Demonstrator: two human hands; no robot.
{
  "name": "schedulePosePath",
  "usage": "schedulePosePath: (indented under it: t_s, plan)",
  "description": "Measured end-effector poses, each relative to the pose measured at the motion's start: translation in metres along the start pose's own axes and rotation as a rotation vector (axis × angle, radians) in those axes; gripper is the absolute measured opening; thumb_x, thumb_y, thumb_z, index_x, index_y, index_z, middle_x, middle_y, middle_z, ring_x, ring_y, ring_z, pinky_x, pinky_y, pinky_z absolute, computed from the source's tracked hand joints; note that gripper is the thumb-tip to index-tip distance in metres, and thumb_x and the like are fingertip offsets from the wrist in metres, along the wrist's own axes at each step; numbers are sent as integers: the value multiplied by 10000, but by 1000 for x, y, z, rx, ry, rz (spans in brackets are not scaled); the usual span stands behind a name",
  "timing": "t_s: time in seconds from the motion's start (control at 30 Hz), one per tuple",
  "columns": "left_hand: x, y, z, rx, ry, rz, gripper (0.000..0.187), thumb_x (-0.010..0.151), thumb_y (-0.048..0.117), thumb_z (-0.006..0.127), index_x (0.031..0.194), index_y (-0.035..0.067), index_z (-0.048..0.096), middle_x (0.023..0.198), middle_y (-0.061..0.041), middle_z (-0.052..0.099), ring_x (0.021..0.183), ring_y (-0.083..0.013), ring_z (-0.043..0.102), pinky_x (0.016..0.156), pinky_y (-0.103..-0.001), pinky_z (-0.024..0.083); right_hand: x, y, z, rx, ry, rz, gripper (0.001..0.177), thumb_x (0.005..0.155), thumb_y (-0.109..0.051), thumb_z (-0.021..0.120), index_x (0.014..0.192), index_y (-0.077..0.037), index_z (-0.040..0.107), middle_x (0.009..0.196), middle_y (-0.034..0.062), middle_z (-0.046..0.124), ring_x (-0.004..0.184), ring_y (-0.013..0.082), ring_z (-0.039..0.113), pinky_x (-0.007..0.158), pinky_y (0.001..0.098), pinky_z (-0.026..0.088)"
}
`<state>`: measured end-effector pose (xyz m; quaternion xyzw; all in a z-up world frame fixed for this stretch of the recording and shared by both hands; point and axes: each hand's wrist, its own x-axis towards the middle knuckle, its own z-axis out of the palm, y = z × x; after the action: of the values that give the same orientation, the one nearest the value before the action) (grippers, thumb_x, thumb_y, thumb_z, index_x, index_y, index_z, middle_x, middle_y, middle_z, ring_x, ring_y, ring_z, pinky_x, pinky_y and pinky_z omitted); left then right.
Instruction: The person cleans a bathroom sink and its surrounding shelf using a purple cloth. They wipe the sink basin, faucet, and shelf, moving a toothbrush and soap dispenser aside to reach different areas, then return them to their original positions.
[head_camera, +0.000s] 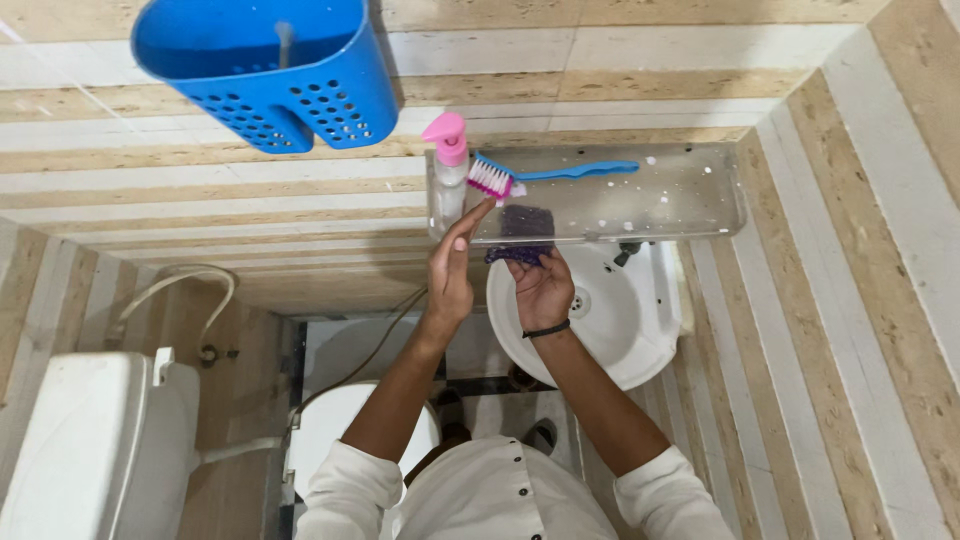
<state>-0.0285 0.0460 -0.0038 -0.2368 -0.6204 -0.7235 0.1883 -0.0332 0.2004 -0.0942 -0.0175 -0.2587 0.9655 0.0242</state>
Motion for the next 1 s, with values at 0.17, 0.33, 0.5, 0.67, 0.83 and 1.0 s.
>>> schedulePosePath:
  t_s: [0.17, 0.33, 0.5, 0.67, 0.83, 1.0]
  plan:
    - [-3, 5, -15, 12, 23, -19, 586, 1169, 357, 286, 1453, -104, 510, 1495, -288, 555, 1473, -373, 492, 1285, -474, 338, 8, 29, -19, 113, -104, -1, 377, 1018, -99, 489, 1370, 20, 551, 1210, 136, 681, 1077, 248, 676, 1035, 437, 571]
    - [-6, 9, -27, -17, 23, -43, 569, 1165, 336, 297, 1455, -110, 500, 1494, -281, 551, 1462, -365, 501, 1274, -455, 359, 10, 44, -15, 103, -47, 57, 384, 971, -121, 507, 1335, -15, 569, 1196, 122, 704, 1043, 242, 691, 922, 384, 579]
    - [-5, 10, -30, -6, -5, -60, 553, 1164, 310, 298, 1452, -112, 509, 1488, -269, 564, 1456, -351, 507, 1270, -443, 359, 11, 42, 0, 134, 5, 79, 370, 953, -126, 502, 1304, -32, 569, 1204, 122, 696, 1042, 253, 695, 930, 390, 571]
    - [1, 15, -21, -25, -27, -60, 543, 1162, 298, 304, 1457, -108, 512, 1493, -264, 565, 1462, -347, 504, 1269, -438, 346, 16, 29, -6, 149, 120, 95, 363, 918, -158, 486, 1231, -11, 598, 1141, 122, 706, 978, 244, 706, 960, 417, 574]
    - [8, 12, -8, -58, -60, -36, 545, 1169, 313, 303, 1465, -100, 498, 1501, -262, 558, 1474, -360, 498, 1285, -453, 345, 27, 18, -40, 223, -52, 19, 298, 1006, -164, 505, 1209, 17, 627, 1118, 142, 703, 973, 260, 676, 991, 464, 562]
    - [15, 1, 4, -54, -78, -27, 551, 1167, 326, 302, 1460, -94, 507, 1506, -272, 551, 1477, -372, 491, 1283, -472, 344, 20, -5, -24, 130, 106, 3, 357, 919, -173, 482, 1192, 3, 631, 1094, 114, 715, 1012, 247, 697, 995, 436, 546]
